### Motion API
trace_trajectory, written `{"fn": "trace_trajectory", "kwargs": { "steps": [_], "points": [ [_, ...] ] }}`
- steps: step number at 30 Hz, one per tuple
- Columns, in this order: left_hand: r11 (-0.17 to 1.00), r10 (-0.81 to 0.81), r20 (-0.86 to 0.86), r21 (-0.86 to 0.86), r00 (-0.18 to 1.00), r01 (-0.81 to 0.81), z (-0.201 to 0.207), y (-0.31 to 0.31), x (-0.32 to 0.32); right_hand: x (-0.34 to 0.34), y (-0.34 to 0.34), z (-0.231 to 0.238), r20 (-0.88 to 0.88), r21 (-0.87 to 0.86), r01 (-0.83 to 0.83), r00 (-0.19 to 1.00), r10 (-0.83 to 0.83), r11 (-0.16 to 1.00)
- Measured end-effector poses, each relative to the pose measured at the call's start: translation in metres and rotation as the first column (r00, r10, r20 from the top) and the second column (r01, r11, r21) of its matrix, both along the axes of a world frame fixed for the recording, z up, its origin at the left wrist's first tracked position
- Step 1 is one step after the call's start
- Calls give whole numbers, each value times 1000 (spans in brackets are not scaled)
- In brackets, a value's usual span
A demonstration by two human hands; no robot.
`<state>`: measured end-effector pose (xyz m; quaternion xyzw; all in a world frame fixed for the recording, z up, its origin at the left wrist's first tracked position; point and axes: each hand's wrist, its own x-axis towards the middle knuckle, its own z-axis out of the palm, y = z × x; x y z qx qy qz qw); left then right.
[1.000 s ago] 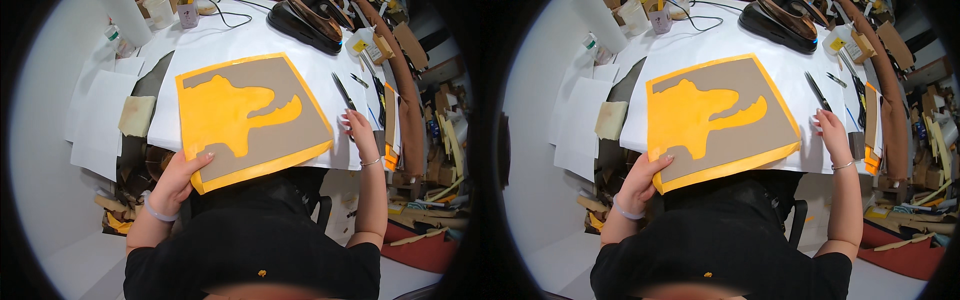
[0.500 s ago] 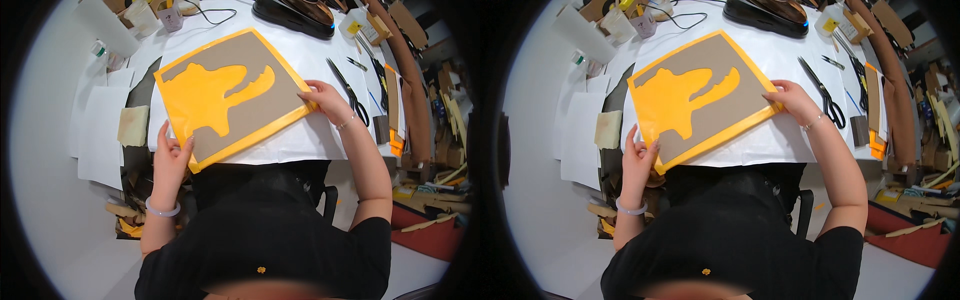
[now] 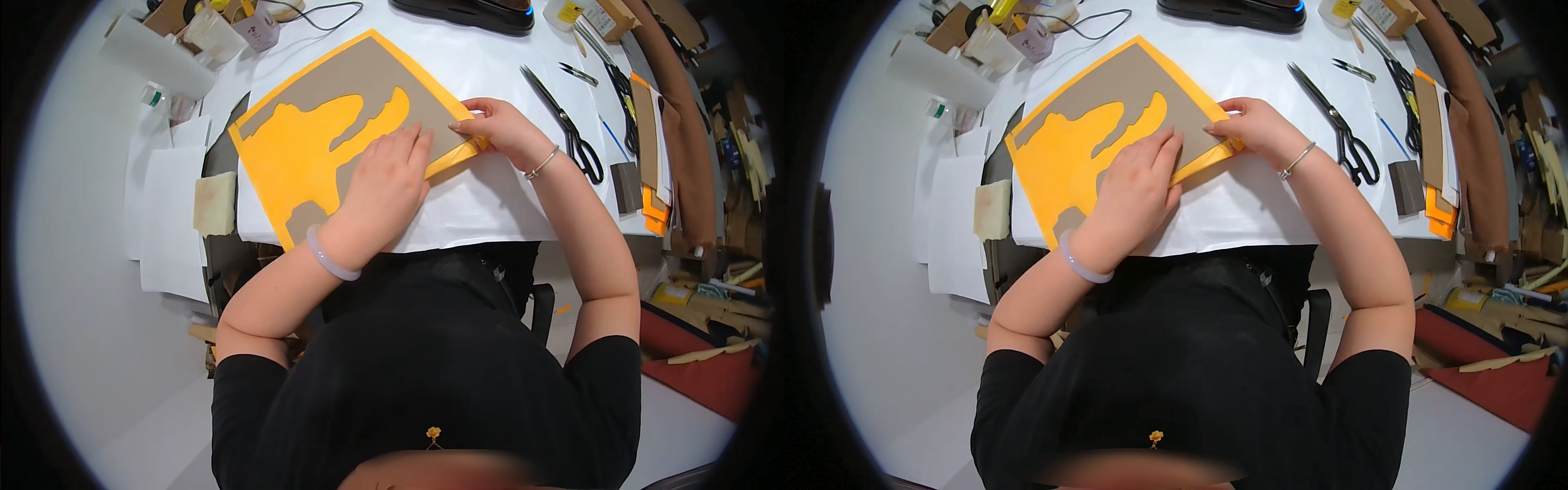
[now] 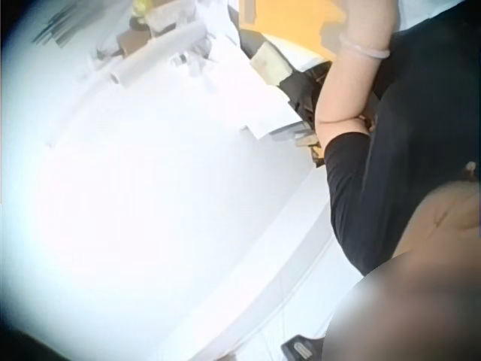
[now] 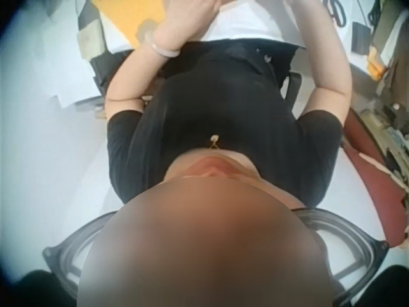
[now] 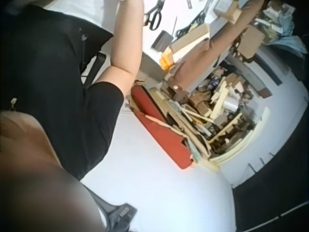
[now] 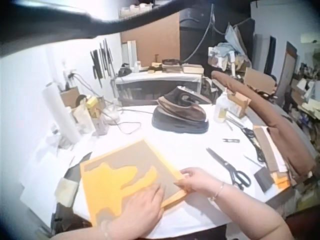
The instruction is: The person cuts a yellow fabric piece with a gray pattern using scissors, then irons the fabric with a steam iron, and finally uses a hot knife to trim the edges of the fabric.
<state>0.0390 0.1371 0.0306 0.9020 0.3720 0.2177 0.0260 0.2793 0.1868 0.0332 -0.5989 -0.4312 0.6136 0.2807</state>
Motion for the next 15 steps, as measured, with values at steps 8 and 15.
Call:
{"fn": "trace_trajectory", "kwargs": {
  "steps": [8, 15],
  "points": [
    [906, 213, 204, -408, 955, -115, 31, -26, -30, 19, -6, -7, -43, -90, -66, 997, 63, 994],
    [655, 754, 458, -577, 470, -488, -3, -41, -147, 27, -21, 32, -94, 275, -77, 990, 106, 958]
  ]
}}
